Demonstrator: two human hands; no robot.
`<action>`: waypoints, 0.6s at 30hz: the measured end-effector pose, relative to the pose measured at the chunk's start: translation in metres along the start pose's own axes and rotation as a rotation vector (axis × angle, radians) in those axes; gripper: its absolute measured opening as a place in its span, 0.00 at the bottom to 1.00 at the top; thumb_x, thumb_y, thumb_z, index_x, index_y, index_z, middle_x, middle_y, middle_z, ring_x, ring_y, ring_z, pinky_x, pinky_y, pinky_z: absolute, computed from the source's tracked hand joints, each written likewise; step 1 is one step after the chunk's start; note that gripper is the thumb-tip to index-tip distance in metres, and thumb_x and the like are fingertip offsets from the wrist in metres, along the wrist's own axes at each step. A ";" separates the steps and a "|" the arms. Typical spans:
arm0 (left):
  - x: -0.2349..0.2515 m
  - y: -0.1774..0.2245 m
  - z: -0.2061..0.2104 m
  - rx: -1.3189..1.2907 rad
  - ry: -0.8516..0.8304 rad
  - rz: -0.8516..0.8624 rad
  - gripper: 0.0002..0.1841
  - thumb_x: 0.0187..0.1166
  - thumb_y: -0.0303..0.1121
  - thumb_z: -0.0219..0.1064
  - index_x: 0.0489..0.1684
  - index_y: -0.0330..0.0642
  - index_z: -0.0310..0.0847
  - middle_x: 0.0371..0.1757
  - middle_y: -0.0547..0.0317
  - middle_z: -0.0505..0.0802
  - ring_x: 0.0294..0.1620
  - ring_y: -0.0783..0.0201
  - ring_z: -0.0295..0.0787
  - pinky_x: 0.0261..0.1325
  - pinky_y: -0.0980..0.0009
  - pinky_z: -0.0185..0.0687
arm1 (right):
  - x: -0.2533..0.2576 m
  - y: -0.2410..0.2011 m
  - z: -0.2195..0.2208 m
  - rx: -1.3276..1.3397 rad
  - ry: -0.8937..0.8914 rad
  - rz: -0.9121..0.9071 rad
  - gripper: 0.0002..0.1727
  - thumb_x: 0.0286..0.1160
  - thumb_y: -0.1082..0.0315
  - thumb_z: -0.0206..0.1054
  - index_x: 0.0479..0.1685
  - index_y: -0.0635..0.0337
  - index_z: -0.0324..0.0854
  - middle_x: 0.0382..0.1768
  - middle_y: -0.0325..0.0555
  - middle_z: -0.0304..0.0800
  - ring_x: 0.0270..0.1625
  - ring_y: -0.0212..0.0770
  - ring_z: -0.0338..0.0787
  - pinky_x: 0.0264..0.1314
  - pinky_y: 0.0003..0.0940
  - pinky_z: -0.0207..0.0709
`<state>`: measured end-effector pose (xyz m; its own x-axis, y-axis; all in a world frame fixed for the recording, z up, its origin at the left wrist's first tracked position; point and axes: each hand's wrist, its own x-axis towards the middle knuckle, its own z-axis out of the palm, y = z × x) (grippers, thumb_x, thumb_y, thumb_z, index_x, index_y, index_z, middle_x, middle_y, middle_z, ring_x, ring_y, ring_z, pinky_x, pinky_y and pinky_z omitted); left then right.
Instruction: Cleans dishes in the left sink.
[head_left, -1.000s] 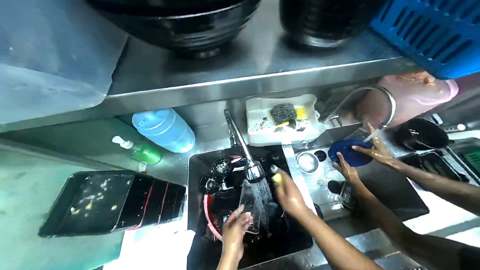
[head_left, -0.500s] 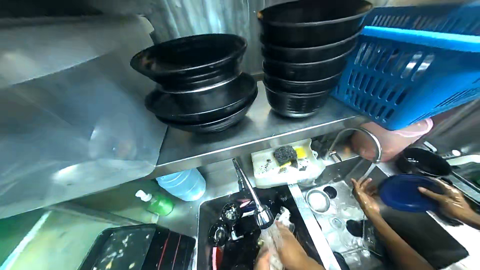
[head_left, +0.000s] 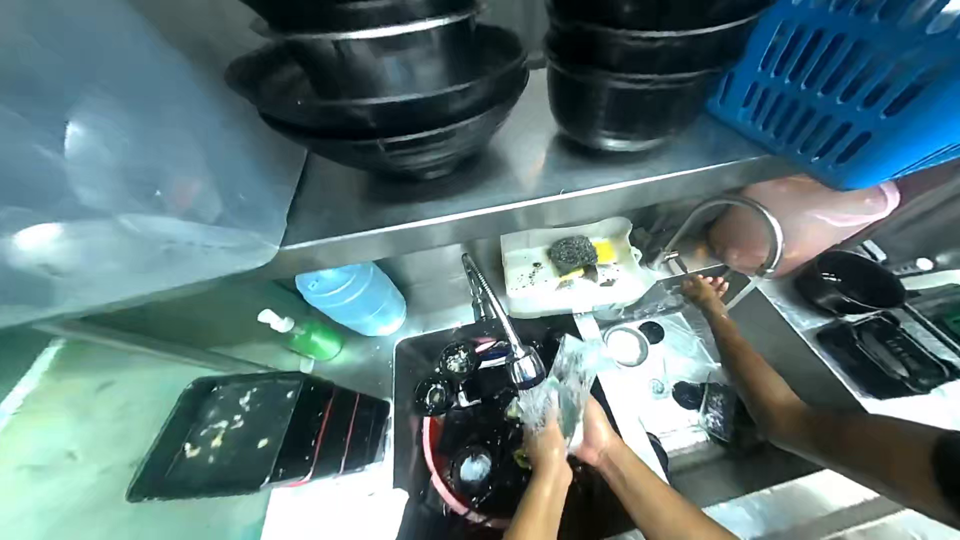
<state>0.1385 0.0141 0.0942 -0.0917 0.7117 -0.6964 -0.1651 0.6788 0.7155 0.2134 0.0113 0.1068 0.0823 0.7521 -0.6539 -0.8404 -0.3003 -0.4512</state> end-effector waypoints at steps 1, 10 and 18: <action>-0.007 0.009 0.008 0.040 0.053 0.020 0.30 0.81 0.51 0.70 0.70 0.33 0.79 0.64 0.39 0.89 0.66 0.48 0.86 0.70 0.46 0.82 | -0.003 0.005 -0.001 -0.053 0.020 -0.043 0.34 0.93 0.40 0.32 0.72 0.53 0.74 0.55 0.49 0.91 0.56 0.44 0.91 0.57 0.49 0.87; 0.044 0.016 -0.024 1.018 -0.115 0.097 0.26 0.89 0.45 0.58 0.74 0.33 0.77 0.72 0.34 0.85 0.75 0.42 0.81 0.79 0.47 0.73 | -0.011 -0.059 -0.088 -0.561 0.421 -0.274 0.19 0.85 0.74 0.57 0.72 0.66 0.71 0.42 0.57 0.91 0.34 0.47 0.92 0.34 0.45 0.89; 0.180 -0.023 -0.162 0.679 0.334 -0.169 0.41 0.85 0.55 0.63 0.93 0.46 0.48 0.66 0.30 0.86 0.57 0.38 0.90 0.56 0.41 0.86 | 0.001 -0.093 -0.190 -0.246 0.642 0.022 0.11 0.82 0.68 0.51 0.51 0.65 0.74 0.33 0.55 0.86 0.29 0.46 0.86 0.29 0.41 0.83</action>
<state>-0.0337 0.0970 -0.0569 -0.4279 0.5700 -0.7015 0.4250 0.8118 0.4004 0.3937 -0.0720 0.0328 0.4315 0.2704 -0.8606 -0.7057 -0.4930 -0.5088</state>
